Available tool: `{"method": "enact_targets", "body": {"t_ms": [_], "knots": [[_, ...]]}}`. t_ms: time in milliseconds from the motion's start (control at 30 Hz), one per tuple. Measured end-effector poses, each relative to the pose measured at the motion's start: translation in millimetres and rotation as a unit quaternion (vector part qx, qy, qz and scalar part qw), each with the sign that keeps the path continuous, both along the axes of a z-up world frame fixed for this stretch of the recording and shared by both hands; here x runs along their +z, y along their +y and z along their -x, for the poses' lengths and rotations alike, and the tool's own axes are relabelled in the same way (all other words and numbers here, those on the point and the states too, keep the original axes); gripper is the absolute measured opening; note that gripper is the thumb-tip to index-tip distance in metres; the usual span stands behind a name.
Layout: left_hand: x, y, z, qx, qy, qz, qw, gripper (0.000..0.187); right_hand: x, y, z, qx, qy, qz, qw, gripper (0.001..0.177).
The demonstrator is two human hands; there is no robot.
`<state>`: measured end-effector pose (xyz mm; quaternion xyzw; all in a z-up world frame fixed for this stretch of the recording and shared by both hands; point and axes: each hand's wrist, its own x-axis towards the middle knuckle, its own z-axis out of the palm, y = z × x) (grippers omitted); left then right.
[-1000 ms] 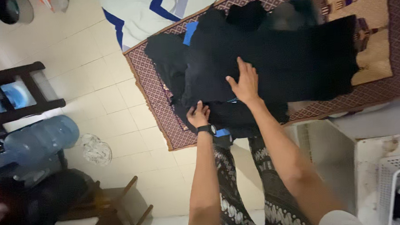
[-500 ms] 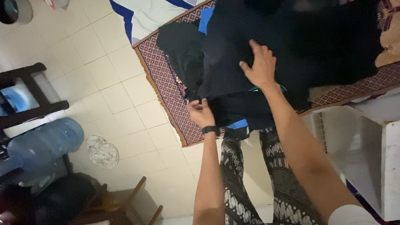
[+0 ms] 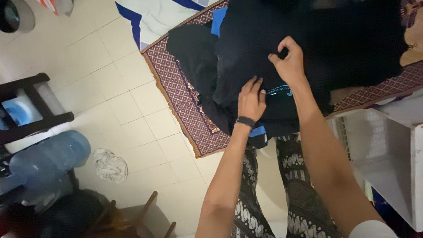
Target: The person folds a black garment by hand on a mat and places it into a white plastic basket.
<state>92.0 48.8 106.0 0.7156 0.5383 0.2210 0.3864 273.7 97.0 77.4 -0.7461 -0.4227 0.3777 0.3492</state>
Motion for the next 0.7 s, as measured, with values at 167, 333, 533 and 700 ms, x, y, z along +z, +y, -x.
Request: {"method": "enact_targets", "body": {"t_ms": [167, 333, 533, 700], "knots": [[-44.6, -3.9, 3.2, 0.133, -0.119, 0.140, 0.974, 0.036, 57.1, 0.6, 8.9, -0.008, 0.035, -0.096, 0.995, 0.065], [-65.1, 17.5, 14.6, 0.218, -0.271, 0.329, 0.878, 0.057, 69.2, -5.4, 11.6, -0.040, 0.042, 0.019, 0.998, 0.037], [-42.7, 47.2, 18.7, 0.304, -0.412, 0.505, 0.695, 0.064, 74.2, -30.5, 36.6, 0.178, -0.199, -0.102, 0.958, 0.035], [-120.2, 41.4, 24.3, 0.239, -0.272, 0.320, 0.875, 0.050, 71.2, -62.1, 61.0, 0.260, -0.319, -0.079, 0.908, 0.060]]}}
